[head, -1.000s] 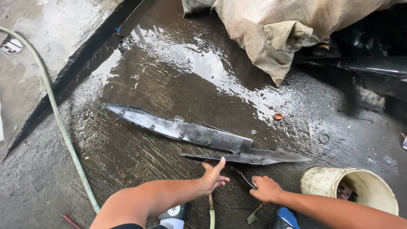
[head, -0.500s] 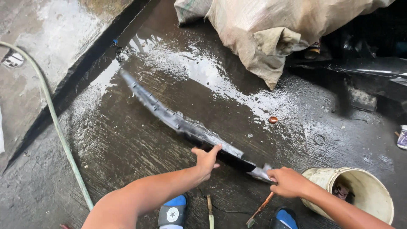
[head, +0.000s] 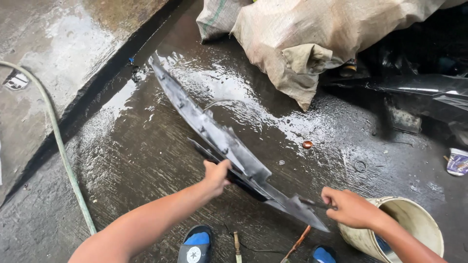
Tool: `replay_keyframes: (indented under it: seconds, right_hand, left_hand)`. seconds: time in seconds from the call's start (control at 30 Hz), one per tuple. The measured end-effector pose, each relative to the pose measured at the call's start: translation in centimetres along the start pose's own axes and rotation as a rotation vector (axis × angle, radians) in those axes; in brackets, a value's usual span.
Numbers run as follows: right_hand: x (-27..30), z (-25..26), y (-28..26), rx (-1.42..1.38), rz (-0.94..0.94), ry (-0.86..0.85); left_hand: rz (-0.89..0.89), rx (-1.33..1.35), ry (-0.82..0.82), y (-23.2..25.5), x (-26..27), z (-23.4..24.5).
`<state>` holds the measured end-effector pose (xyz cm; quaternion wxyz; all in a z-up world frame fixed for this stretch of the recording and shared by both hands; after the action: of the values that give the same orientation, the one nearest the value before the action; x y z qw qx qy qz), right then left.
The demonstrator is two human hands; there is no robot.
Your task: Cleaning a motorcycle fairing using a brush and soapy water
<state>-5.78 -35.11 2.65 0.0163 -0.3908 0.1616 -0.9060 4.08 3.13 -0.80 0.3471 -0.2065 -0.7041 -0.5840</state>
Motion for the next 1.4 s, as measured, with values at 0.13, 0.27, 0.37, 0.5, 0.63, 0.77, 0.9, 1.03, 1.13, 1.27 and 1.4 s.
replay_keyframes:
  seconds: [0.13,0.27,0.37,0.5,0.63,0.77,0.9,1.03,1.13,1.27,1.4]
  right_hand:
    - [1.9,2.5,-0.5,-0.152,-0.116,0.125]
    - [2.2,2.2,1.8,-0.660,-0.094,0.386]
    - [2.3,1.5,3.8,-1.027,-0.040,0.549]
    - [1.9,-0.3,7.6,-1.227,0.064,0.682]
    - [3.0,-0.7,9.0,-1.205,0.132,0.805]
    - [5.2,-0.3,9.4,-1.140,0.171,0.991]
    - [6.7,-0.2,10.2,-1.164,0.161,1.117]
    - [7.7,-0.4,10.1,-1.208,0.121,1.113]
    - [7.7,-1.3,11.2,-1.247,0.145,1.117]
    - [8.0,-1.8,12.1,-1.182,0.168,1.139]
    - [8.1,-2.1,12.7,-1.175,0.165,1.137]
  left_hand:
    - [-0.021,0.292,-0.133,0.3,-4.6,3.9]
    - [-0.058,0.205,-0.190,-0.2,-5.3,6.8]
    - [-0.061,0.170,-0.197,-0.9,-5.1,7.8]
    - [-0.062,0.103,-0.319,-0.8,-4.9,7.5]
    - [-0.025,0.041,-0.403,-0.1,-4.1,4.7]
    - [-0.029,-0.091,-0.470,-1.7,-4.9,2.1]
    - [-0.073,-0.162,-0.601,-3.1,-4.4,-0.8]
    - [-0.012,-0.228,-0.636,-6.6,-4.9,-3.0]
    - [0.012,-0.280,-0.623,-7.7,-3.7,-4.4]
    - [-0.056,-0.331,-0.591,-7.4,-2.6,-5.4]
    - [0.013,-0.298,-0.634,-6.8,-2.6,-5.0]
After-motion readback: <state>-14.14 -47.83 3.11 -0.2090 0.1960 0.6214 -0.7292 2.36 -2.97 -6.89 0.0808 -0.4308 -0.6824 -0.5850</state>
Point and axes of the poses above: each hand's wrist, its own x-axis away from the middle knuckle, its own z-axis out of the back of the hand, y = z × x, the point moved 1 cm from there along -x, towards the middle knuckle, and after that the axes turned 3 degrees about -x, right-handed, at the moved point
